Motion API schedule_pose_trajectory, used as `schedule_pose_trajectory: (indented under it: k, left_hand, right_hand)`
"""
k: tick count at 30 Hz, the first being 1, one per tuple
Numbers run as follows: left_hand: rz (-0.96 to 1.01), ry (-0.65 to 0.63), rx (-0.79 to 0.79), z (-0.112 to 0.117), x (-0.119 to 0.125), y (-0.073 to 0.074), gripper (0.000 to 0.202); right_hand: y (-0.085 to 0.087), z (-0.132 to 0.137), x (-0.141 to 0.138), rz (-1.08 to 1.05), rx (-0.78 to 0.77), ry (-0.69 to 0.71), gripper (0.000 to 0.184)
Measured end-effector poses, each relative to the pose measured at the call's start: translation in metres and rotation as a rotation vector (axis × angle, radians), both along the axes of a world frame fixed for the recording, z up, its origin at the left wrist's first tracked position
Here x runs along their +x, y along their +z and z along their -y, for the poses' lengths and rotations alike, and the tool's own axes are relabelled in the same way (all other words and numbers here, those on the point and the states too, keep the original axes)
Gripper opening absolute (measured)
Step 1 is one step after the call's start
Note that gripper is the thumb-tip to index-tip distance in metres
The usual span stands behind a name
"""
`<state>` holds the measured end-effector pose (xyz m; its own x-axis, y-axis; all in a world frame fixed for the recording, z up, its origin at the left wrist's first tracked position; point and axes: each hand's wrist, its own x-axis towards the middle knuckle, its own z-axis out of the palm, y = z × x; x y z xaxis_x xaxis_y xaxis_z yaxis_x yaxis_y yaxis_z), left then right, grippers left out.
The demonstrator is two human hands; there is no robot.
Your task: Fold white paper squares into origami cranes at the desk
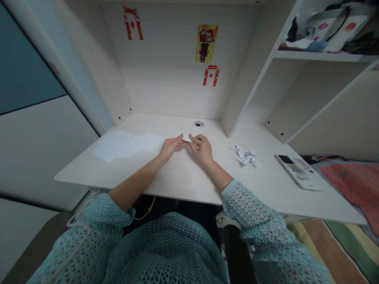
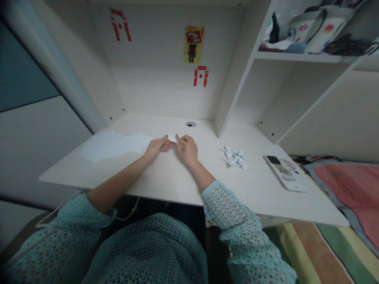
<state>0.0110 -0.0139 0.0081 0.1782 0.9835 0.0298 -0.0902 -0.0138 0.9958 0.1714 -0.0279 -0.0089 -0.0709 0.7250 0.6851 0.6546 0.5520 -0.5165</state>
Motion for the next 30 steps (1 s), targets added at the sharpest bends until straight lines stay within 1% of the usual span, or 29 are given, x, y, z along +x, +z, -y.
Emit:
schedule_pose_trajectory:
  k: [2, 4, 7, 11, 15, 24, 27, 30]
  left_hand:
    - [0.025, -0.023, 0.016, -0.001, -0.001, -0.001, 0.048]
    - [0.057, -0.030, 0.025, -0.003, -0.003, -0.003, 0.044]
    - [0.095, -0.016, -0.010, -0.005, -0.006, -0.005, 0.036]
    - [0.106, -0.016, -0.052, -0.004, -0.006, -0.005, 0.029]
    - [0.095, -0.047, -0.072, -0.002, -0.005, -0.005, 0.030]
    - [0.070, -0.051, -0.046, -0.005, -0.005, -0.011, 0.043]
    - [0.065, -0.058, -0.049, -0.005, -0.005, -0.011, 0.041]
    - [0.093, -0.035, -0.074, -0.003, -0.005, -0.008, 0.037]
  right_hand:
    - [-0.001, 0.001, -0.002, 0.087, -0.001, 0.051, 0.041]
    - [-0.001, 0.002, -0.004, 0.124, -0.005, 0.087, 0.041]
    - [-0.001, 0.004, -0.004, 0.094, 0.009, 0.085, 0.037]
    - [0.000, 0.004, -0.003, 0.033, 0.014, 0.062, 0.042]
    - [-0.001, 0.005, -0.003, 0.019, -0.012, 0.052, 0.041]
    - [0.003, 0.007, -0.005, -0.025, -0.043, 0.076, 0.036]
    - [0.005, 0.009, -0.005, -0.042, -0.055, 0.070, 0.032]
    - [0.004, 0.009, -0.006, -0.099, -0.080, 0.079, 0.029]
